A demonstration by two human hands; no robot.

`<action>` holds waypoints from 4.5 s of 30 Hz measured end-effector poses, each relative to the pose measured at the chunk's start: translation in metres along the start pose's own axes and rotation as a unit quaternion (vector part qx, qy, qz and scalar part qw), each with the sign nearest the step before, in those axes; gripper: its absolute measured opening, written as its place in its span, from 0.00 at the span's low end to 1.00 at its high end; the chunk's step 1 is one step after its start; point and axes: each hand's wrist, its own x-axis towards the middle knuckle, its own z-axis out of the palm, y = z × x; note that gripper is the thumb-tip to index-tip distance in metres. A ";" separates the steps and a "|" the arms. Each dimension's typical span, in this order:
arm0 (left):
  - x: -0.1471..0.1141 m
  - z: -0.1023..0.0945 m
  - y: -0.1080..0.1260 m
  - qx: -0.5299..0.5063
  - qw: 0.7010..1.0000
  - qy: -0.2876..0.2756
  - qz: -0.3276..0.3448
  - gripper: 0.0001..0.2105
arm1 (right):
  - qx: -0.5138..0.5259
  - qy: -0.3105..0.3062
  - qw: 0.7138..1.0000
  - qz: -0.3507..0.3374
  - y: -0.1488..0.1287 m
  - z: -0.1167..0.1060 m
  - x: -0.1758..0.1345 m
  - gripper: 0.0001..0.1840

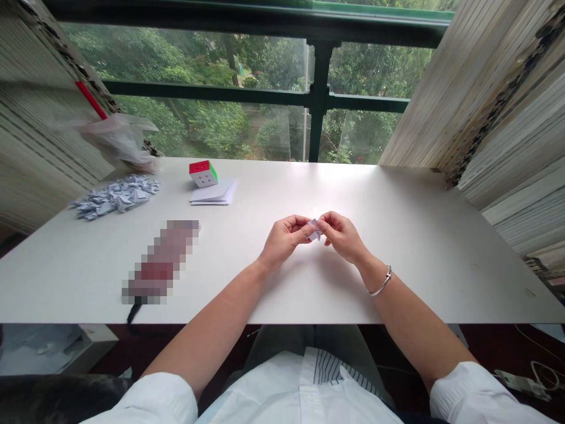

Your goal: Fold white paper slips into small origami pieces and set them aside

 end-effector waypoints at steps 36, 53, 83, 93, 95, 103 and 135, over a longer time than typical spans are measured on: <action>0.005 -0.003 0.001 0.032 0.994 0.081 0.064 0.13 | 0.046 -0.019 0.999 -0.008 -0.004 0.007 -0.004 0.18; 0.003 0.000 0.002 -0.071 0.995 0.071 0.010 0.22 | -0.435 0.099 0.843 -0.301 0.000 -0.001 -0.013 0.10; 0.004 -0.007 0.006 -0.060 0.996 0.033 -0.054 0.15 | -0.536 0.052 0.772 -0.338 -0.001 0.003 -0.015 0.11; 0.004 -0.006 0.004 -0.055 0.998 0.008 -0.033 0.16 | -0.449 0.080 0.846 -0.275 -0.003 0.007 -0.016 0.09; 0.005 -0.006 0.004 -0.046 0.998 0.007 -0.035 0.16 | -0.408 0.090 0.877 -0.239 -0.004 0.007 -0.014 0.08; 0.004 -0.009 -0.003 0.185 0.980 0.029 -0.063 0.10 | -0.314 -0.046 0.943 -0.103 0.010 -0.004 -0.001 0.06; 0.007 -0.037 0.005 0.515 0.843 -0.120 0.101 0.07 | -0.359 -0.046 0.932 0.009 0.009 0.006 0.001 0.08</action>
